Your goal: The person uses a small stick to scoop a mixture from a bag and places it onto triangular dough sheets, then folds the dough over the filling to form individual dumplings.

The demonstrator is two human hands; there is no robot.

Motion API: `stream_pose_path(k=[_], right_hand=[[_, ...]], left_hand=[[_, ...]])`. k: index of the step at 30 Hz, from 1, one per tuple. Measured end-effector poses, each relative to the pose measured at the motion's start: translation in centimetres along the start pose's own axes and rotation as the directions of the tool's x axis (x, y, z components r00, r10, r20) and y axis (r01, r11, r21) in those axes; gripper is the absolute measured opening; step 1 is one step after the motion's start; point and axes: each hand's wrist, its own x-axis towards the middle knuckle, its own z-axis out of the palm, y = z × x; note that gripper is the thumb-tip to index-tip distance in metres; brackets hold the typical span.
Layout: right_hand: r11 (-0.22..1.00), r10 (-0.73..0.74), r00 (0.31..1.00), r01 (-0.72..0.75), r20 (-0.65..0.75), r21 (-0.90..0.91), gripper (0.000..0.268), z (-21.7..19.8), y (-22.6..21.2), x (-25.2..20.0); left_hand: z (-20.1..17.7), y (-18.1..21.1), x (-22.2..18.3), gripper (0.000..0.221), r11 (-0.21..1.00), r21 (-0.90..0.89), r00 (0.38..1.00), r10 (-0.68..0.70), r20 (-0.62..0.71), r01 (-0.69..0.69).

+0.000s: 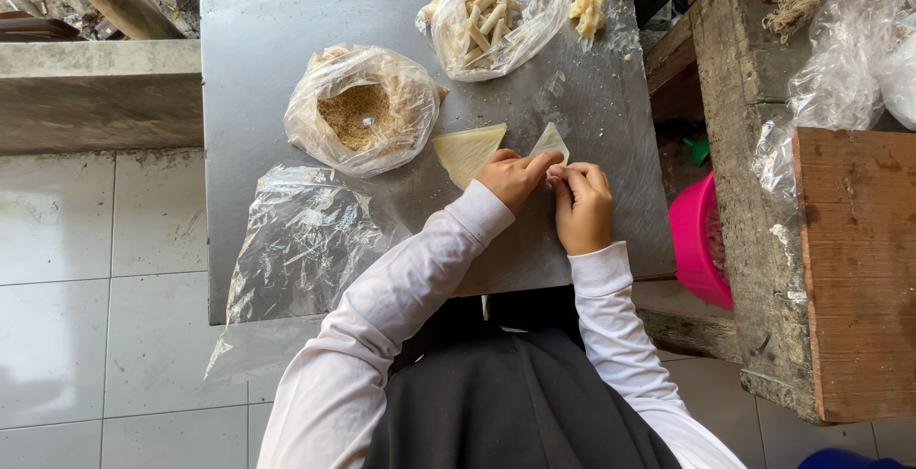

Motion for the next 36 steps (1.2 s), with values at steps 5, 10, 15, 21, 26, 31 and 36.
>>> stream_pose_path(k=[5,10,15,21,26,31,36], right_hand=[[0.992,-0.119,0.984,0.124,0.130,-0.031,0.019,-1.1,1.1,0.7],[0.990,0.117,0.932,-0.136,0.342,0.031,0.010,-1.4,2.9,3.8],[0.975,0.220,0.862,-0.214,0.457,-0.066,0.023,-1.2,4.3,6.5],[0.978,-0.176,0.919,0.203,0.352,-0.042,0.023,-2.3,5.2,4.5],[0.937,-0.224,0.941,0.280,0.255,-0.209,0.011,-1.1,5.8,3.5],[0.991,0.107,0.943,-0.077,0.315,-0.105,0.021,-0.4,6.6,5.3],[0.977,-0.155,0.939,0.191,0.306,-0.091,0.015,-1.5,6.6,4.7]], left_hand=[[0.3,0.0,0.2,0.038,0.994,-0.091,0.995,-0.063,-0.080,0.056],[1.0,-0.2,1.8,0.031,0.961,-0.104,0.967,-0.257,0.004,0.256],[0.8,-0.1,3.3,0.039,0.913,-0.140,0.924,-0.378,0.064,0.383],[-0.1,0.1,1.4,0.035,0.987,0.155,0.998,-0.028,-0.049,0.035],[0.3,1.1,1.3,0.030,0.975,0.183,0.992,-0.123,-0.029,0.126],[-0.6,1.1,3.6,0.037,0.844,-0.051,0.844,-0.530,0.084,0.534],[0.7,0.1,2.0,0.046,0.973,0.038,0.973,-0.229,0.016,0.229]])
